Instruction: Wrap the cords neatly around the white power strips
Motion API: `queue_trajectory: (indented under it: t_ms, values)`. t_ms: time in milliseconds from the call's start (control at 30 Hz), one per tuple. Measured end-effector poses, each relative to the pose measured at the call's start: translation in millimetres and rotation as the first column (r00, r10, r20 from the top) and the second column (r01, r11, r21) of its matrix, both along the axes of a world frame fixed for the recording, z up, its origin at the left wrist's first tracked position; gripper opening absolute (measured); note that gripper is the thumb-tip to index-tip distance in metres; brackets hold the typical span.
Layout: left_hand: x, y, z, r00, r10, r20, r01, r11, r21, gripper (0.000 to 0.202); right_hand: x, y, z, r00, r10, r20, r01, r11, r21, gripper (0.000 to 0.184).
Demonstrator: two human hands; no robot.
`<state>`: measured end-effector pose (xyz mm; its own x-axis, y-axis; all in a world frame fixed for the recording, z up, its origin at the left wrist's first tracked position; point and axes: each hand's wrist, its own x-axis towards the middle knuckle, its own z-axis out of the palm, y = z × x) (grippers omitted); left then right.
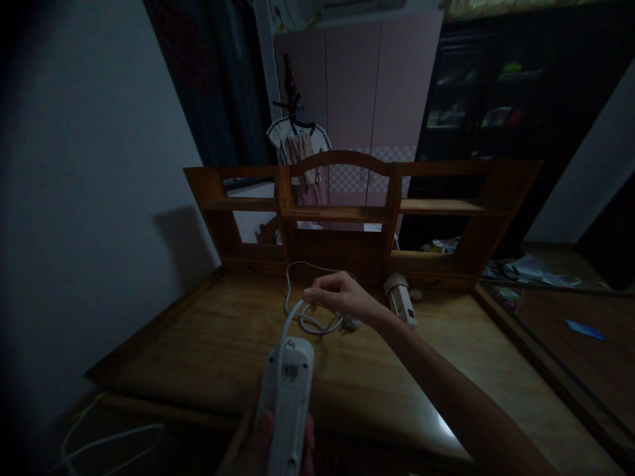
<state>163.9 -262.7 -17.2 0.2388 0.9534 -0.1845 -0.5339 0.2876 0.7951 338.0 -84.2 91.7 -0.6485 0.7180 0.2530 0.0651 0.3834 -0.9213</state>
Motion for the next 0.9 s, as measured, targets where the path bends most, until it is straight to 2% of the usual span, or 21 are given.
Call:
queue_trajectory:
  t_ms: [167,300,433,667,800,900]
  values:
    - [2,1,-1.1,1.000,0.028,0.010,-0.028,0.999,0.036,0.092,-5,4,-13.5,1.000,0.023,-0.012,-0.024,0.998,-0.055,0.041]
    - [1,4,-1.0,0.999,0.024,-0.028,-0.024,1.000,-0.009,0.097,-9,4,-19.8,0.999,0.052,0.000,-0.052,0.995,-0.083,0.043]
    - [1,7,-0.9,1.000,0.008,-0.004,-0.008,0.999,0.049,0.108,-14,4,-24.1,0.999,0.046,0.011,-0.044,0.993,-0.107,0.043]
    - [-2,5,11.0,0.999,0.012,-0.030,-0.012,1.000,0.002,0.087,-18,5,-25.7,0.999,0.022,-0.048,-0.028,0.991,-0.133,0.043]
    - [-2,5,15.5,0.996,0.034,-0.076,-0.035,0.999,-0.009,0.080,-18,3,-25.1,0.999,0.044,0.009,-0.042,0.986,-0.162,0.044]
    - [-5,11,14.9,0.987,0.105,-0.120,-0.107,0.994,-0.012,0.072,-23,1,-33.1,0.995,0.058,0.080,-0.040,0.976,-0.214,0.045]
